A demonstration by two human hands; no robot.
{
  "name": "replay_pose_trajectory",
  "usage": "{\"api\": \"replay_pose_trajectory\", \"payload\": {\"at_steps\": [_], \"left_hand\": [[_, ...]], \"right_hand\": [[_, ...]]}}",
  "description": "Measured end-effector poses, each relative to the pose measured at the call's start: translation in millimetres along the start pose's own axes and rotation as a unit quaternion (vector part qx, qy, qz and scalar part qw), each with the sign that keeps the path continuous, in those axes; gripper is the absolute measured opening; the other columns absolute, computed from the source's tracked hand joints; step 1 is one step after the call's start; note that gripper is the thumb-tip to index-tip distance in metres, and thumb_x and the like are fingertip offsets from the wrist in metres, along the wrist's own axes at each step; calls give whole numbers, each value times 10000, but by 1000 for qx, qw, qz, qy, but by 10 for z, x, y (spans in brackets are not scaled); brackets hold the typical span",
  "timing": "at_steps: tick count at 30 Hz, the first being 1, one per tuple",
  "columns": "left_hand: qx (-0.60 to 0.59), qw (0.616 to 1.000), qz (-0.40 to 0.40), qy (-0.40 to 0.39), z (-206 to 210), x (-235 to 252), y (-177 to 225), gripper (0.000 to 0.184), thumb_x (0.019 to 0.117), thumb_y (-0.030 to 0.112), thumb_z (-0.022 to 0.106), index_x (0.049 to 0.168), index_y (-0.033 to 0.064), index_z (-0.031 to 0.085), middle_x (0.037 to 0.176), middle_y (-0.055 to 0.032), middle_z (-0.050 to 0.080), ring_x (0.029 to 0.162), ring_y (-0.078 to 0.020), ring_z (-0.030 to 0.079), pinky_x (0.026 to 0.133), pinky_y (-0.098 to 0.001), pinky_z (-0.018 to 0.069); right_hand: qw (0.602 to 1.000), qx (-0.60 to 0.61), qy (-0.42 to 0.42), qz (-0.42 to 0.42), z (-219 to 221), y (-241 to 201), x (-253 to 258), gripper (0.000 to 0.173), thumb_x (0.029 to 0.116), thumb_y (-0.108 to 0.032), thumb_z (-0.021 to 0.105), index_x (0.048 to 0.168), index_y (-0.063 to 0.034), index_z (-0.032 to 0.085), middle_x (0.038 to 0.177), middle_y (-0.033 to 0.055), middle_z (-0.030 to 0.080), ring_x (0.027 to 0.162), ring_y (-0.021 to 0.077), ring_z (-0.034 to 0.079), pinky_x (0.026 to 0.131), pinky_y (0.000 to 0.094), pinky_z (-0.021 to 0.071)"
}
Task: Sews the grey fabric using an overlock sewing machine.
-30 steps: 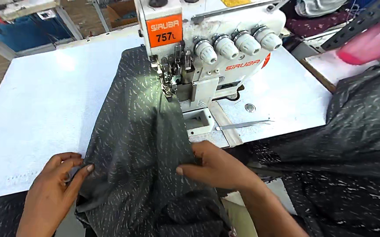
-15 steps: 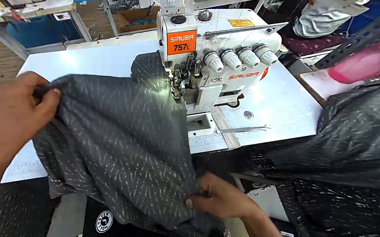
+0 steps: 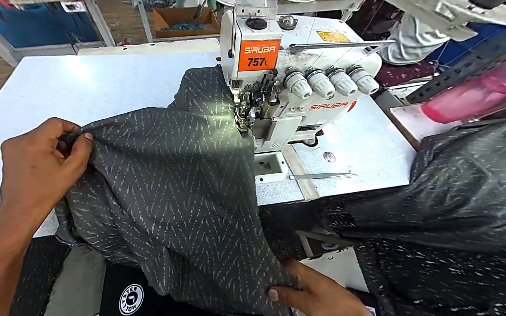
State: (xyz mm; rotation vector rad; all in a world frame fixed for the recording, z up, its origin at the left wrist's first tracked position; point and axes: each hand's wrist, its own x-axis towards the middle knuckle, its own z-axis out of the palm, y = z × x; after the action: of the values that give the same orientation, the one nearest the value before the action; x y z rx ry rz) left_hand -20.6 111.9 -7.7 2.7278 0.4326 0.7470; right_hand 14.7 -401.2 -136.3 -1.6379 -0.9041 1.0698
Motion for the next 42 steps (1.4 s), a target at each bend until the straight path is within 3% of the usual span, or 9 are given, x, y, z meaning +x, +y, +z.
{"api": "replay_pose_trajectory", "payload": {"at_steps": [4, 6, 9, 11, 15, 21, 26, 36, 42], "left_hand": [[-20, 1000, 0, 3, 85, 27, -28, 360, 1026, 346, 532, 1115, 14, 642, 805, -180, 634, 624, -294, 584, 580, -527, 465], [-14, 1000, -2, -7, 124, 1, -34, 415, 1010, 320, 551, 1306, 30, 579, 1076, -240, 646, 766, -364, 646, 667, -584, 513], [29, 998, 47, -24, 138, -118, 159, 628, 982, 176, 573, 1549, 12, 360, 1573, -309, 320, 1070, -539, 618, 807, -703, 528], [41, 992, 120, -8, 188, -285, 407, 576, 974, 179, 529, 1505, -19, 429, 1558, -310, 365, 1195, -509, 576, 886, -657, 525], [22, 982, 185, -38, 432, -539, 568, 552, 973, 238, 520, 1483, 28, 502, 1522, -177, 496, 1299, -352, 577, 991, -515, 535], [-30, 988, 127, -77, 575, -562, 234, 526, 992, 343, 510, 1460, 109, 562, 1408, -133, 599, 1259, -301, 613, 995, -507, 536], [-75, 985, 142, -56, 649, -603, 170, 421, 990, 386, 503, 1285, 168, 709, 1243, -49, 660, 1118, -222, 643, 891, -435, 560], [-96, 986, 129, -46, 684, -640, 119, 473, 987, 445, 502, 1384, 242, 658, 1303, -25, 650, 1127, -197, 654, 861, -422, 570], [-84, 979, 164, -82, 523, -638, 279, 520, 1005, 391, 535, 1456, 138, 588, 1321, -120, 613, 824, -197, 648, 654, -391, 553]], "right_hand": [[976, -171, 74, 115, -1, 72, -116, 450, 1010, -424, 617, 739, -66, 655, 626, 64, 597, 580, 199, 589, 558, 455, 469], [938, -278, 151, 138, -42, -116, -143, 323, 995, -397, 637, 947, -103, 762, 786, 94, 729, 707, 282, 715, 653, 584, 569], [872, -318, 371, 37, -176, -501, 72, 288, 1019, -399, 593, 1098, -183, 765, 867, -40, 744, 693, 95, 694, 603, 367, 607], [843, -273, 462, -45, -281, -731, 371, 268, 1004, -361, 626, 1096, -140, 745, 856, -68, 725, 681, 28, 664, 582, 253, 587], [872, -173, 445, -106, -387, -915, 960, 340, 981, -309, 679, 1237, -85, 676, 1081, -11, 742, 943, 92, 735, 816, 292, 651], [924, -53, 371, -79, -423, -960, 1222, 293, 978, -322, 680, 1177, -109, 709, 904, 29, 758, 753, 143, 723, 655, 283, 618], [925, -39, 366, -97, -443, -915, 1174, 218, 964, -323, 709, 1017, -114, 745, 796, 30, 728, 677, 108, 689, 618, 244, 589], [935, -17, 338, -103, -451, -935, 1210, 249, 957, -370, 724, 987, -124, 746, 798, 3, 730, 694, 71, 690, 640, 225, 590], [944, 77, 307, -94, -296, -1066, 1077, 133, 960, -199, 724, 926, -71, 711, 716, 33, 670, 596, 64, 611, 549, 212, 531]]}}
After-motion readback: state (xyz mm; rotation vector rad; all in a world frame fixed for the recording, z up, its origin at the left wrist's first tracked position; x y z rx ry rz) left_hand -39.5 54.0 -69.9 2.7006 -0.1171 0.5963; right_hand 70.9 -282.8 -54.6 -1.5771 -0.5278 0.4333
